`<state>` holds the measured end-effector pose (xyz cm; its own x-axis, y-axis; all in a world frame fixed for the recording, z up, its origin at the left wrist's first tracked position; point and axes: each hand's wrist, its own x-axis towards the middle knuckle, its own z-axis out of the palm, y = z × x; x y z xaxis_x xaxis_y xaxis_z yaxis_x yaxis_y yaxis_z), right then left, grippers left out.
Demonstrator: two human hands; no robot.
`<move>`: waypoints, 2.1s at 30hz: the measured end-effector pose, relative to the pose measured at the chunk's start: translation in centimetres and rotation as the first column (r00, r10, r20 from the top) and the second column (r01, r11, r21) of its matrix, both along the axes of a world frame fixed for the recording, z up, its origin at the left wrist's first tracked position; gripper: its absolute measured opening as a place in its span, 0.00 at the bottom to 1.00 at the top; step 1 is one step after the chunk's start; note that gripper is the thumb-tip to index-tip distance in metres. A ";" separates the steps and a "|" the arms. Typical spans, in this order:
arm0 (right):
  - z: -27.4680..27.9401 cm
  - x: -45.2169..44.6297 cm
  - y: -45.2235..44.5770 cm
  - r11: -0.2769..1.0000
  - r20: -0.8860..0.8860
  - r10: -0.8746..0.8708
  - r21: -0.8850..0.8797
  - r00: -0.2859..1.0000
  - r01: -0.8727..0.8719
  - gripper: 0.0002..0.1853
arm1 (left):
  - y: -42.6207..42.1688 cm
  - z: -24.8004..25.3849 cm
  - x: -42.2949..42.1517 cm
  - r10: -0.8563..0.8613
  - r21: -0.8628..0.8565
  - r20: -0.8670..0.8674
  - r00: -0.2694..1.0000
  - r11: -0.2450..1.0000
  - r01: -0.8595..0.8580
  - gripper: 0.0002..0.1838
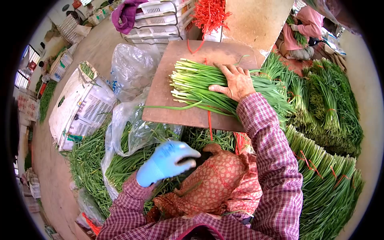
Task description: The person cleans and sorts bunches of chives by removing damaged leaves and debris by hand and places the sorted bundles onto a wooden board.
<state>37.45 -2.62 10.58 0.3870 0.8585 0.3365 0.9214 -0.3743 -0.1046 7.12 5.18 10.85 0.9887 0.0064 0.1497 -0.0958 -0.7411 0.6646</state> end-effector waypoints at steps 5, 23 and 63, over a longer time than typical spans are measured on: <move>-2.4 -0.6 0.2 0.991 0.063 -0.059 0.123 0.996 0.051 0.46 | 5.2 2.9 3.4 0.561 -0.421 0.004 0.828 0.752 -0.507 0.09; -2.6 -1.0 0.2 0.985 0.071 -0.076 0.163 0.995 0.064 0.45 | 13.2 0.6 11.9 0.633 -0.017 0.222 0.742 0.763 -0.646 0.12; -3.4 -0.7 0.3 0.971 0.039 -0.074 0.231 0.996 0.063 0.42 | 11.4 0.5 17.5 0.555 0.220 0.244 0.795 0.767 -0.603 0.14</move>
